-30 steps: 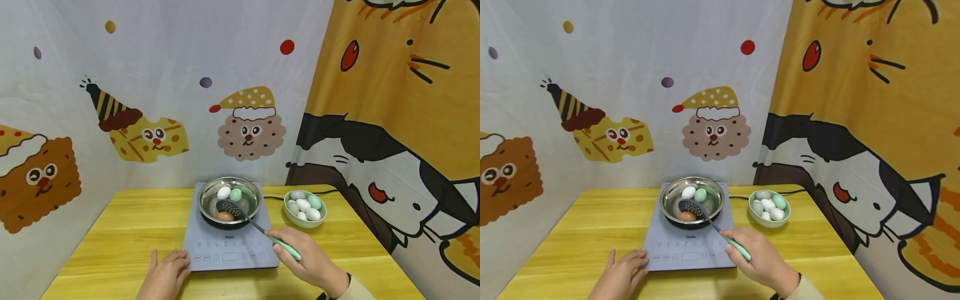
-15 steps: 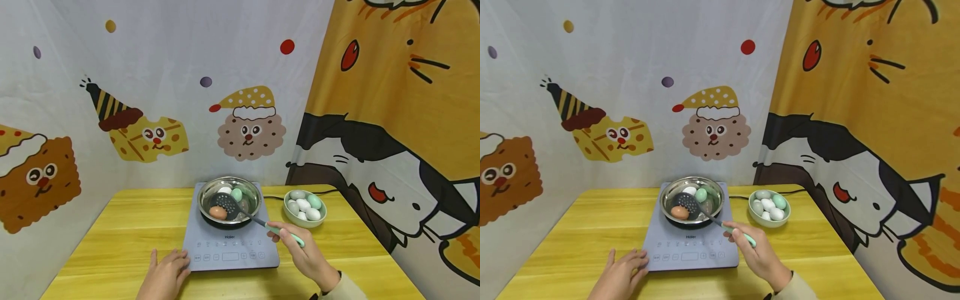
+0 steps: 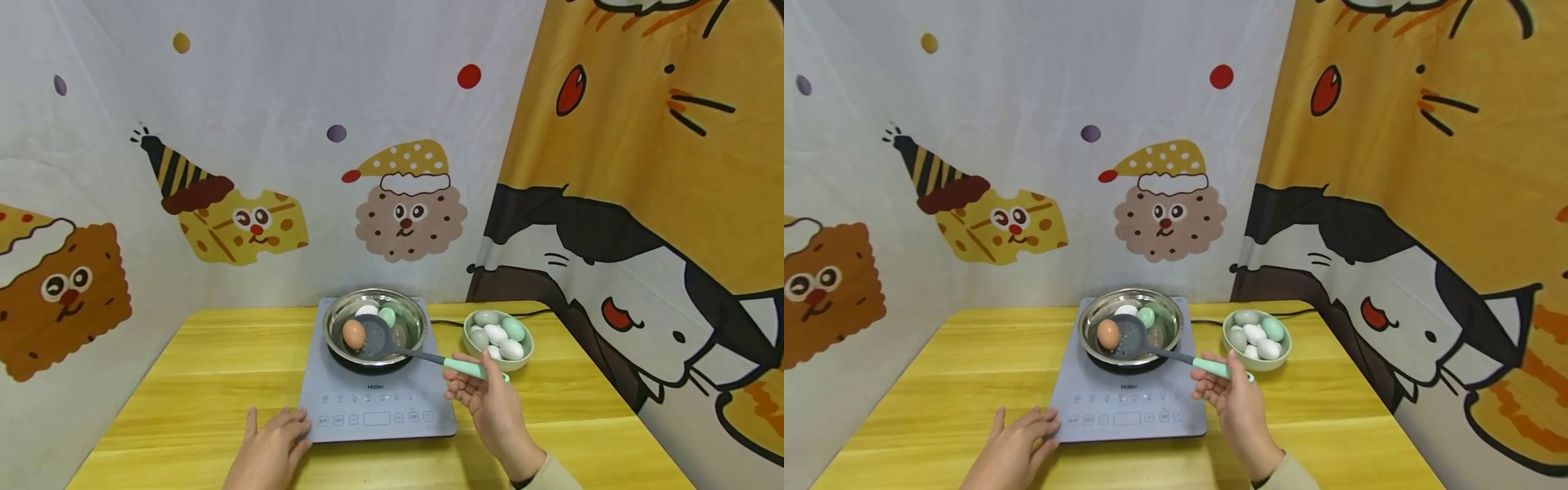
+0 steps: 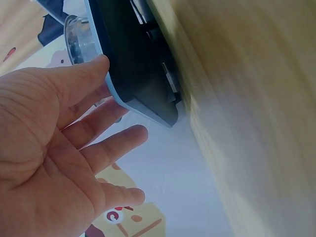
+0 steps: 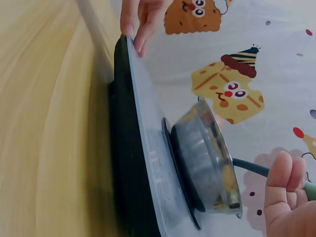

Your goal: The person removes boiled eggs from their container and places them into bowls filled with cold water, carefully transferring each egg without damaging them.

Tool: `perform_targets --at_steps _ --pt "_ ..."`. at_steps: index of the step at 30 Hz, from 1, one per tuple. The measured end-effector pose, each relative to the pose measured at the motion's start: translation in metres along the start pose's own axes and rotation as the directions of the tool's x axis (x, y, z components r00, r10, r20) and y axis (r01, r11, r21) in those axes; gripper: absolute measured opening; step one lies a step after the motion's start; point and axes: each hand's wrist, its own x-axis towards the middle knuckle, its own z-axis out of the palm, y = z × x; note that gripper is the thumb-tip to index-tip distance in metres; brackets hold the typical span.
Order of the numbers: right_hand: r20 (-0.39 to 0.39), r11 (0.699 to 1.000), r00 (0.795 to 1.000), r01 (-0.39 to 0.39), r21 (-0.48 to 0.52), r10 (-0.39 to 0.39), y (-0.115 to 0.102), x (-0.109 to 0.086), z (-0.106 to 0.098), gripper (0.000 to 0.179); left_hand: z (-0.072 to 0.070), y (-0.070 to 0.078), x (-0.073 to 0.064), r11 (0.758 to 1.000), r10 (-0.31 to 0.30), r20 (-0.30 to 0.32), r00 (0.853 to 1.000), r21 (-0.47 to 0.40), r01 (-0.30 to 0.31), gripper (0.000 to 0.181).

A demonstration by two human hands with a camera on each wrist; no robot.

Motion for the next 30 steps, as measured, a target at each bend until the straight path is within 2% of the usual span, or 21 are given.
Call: perform_targets --at_steps 7,13,19,22,25,30 --pt "0.013 0.999 0.999 0.039 -0.012 -0.038 0.001 -0.001 0.001 0.038 -0.001 -0.002 0.001 1.0 0.01 -0.007 1.0 0.003 -0.01 0.026" --pt "-0.025 0.998 0.999 0.031 -0.047 -0.032 0.003 0.005 0.0 0.045 -0.002 -0.002 0.002 1.0 0.013 -0.005 1.0 0.002 -0.013 0.025" --pt "-0.033 1.0 0.999 -0.013 0.012 0.013 0.007 0.01 -0.003 0.047 -0.001 -0.003 0.002 1.0 0.015 -0.008 1.0 0.003 -0.015 0.025" --pt "-0.031 1.0 0.999 -0.01 0.03 0.011 0.007 0.01 -0.005 0.048 -0.001 -0.004 0.002 1.0 0.013 -0.004 1.0 0.003 -0.013 0.025" --pt "-0.036 0.999 0.999 0.013 0.044 -0.011 0.002 0.008 -0.007 0.047 -0.002 -0.004 0.002 1.0 0.016 -0.002 1.0 0.001 -0.016 0.026" --pt "-0.031 0.994 0.995 0.095 0.046 -0.093 -0.019 0.004 -0.017 0.045 -0.002 -0.005 0.002 1.0 0.024 -0.013 1.0 -0.001 -0.024 0.026"
